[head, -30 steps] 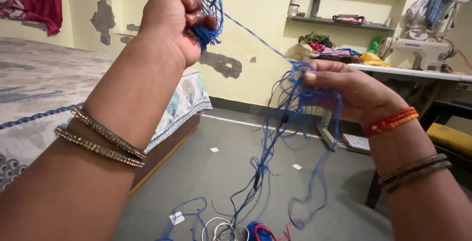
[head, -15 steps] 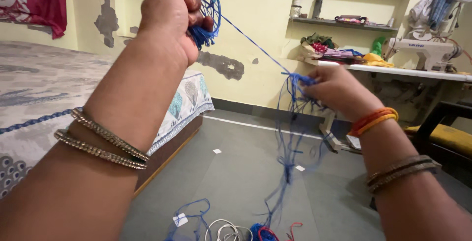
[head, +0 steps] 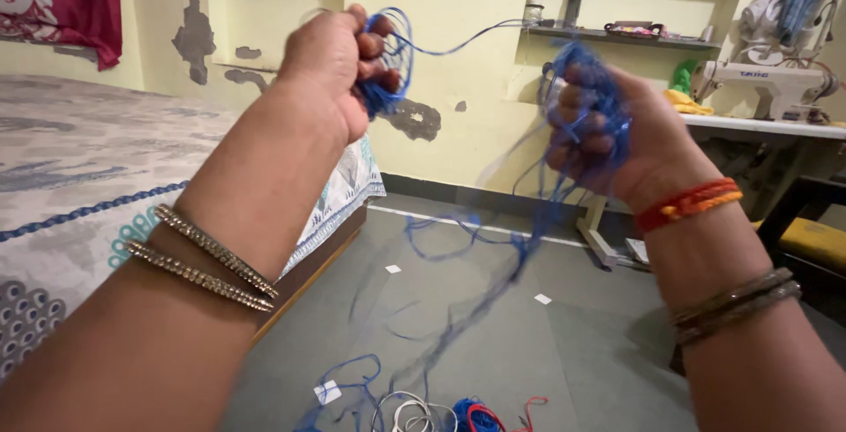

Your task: The person untangles a long, tangled mass of blue thread by hand. They pull and separate strands to form a loose bundle, then wrap the thread around their left hand to create a neat coil. The task is performed on the floor in a room with a sewing machine visible in the background.

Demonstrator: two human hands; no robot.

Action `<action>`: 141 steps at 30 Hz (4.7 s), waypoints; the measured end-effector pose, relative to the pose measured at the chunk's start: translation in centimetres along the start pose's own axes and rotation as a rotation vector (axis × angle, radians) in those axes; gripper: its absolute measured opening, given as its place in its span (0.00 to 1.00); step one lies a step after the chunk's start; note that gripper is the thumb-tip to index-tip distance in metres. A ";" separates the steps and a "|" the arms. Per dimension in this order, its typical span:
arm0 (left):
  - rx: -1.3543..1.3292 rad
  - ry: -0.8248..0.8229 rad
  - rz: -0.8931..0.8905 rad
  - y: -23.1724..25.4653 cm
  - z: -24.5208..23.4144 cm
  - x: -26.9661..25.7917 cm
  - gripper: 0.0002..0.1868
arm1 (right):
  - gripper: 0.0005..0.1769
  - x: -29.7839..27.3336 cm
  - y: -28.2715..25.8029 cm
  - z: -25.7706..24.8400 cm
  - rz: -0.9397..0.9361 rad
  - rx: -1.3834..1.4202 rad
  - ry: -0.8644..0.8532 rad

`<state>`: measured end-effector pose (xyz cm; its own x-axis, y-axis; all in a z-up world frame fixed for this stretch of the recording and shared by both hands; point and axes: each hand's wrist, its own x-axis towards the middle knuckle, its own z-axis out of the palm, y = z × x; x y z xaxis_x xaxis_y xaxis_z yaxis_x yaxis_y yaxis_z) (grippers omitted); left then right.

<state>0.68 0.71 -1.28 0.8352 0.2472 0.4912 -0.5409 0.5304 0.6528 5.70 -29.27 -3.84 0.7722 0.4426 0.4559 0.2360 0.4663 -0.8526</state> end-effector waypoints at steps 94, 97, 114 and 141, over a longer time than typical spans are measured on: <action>1.429 -0.361 0.844 -1.0 2.5 -2.6 0.15 | 0.06 0.7 3.3 4.9 -0.235 -0.886 0.402; 1.495 -0.157 0.740 -0.4 1.0 -1.8 0.15 | 0.10 -0.5 1.5 5.3 -0.118 -0.994 0.319; 1.509 -0.044 0.927 2.0 -1.9 -2.0 0.16 | 0.20 -1.2 1.4 6.1 0.051 -1.329 0.161; 0.896 0.302 0.481 6.7 -5.1 -2.5 0.11 | 0.12 -2.6 1.5 8.7 -0.088 -0.748 -0.154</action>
<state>-4.52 7.79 -1.11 0.4370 0.5285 0.7278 -0.5938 -0.4383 0.6748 -1.09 -23.10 -4.09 0.6546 0.5548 0.5136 0.6711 -0.1137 -0.7326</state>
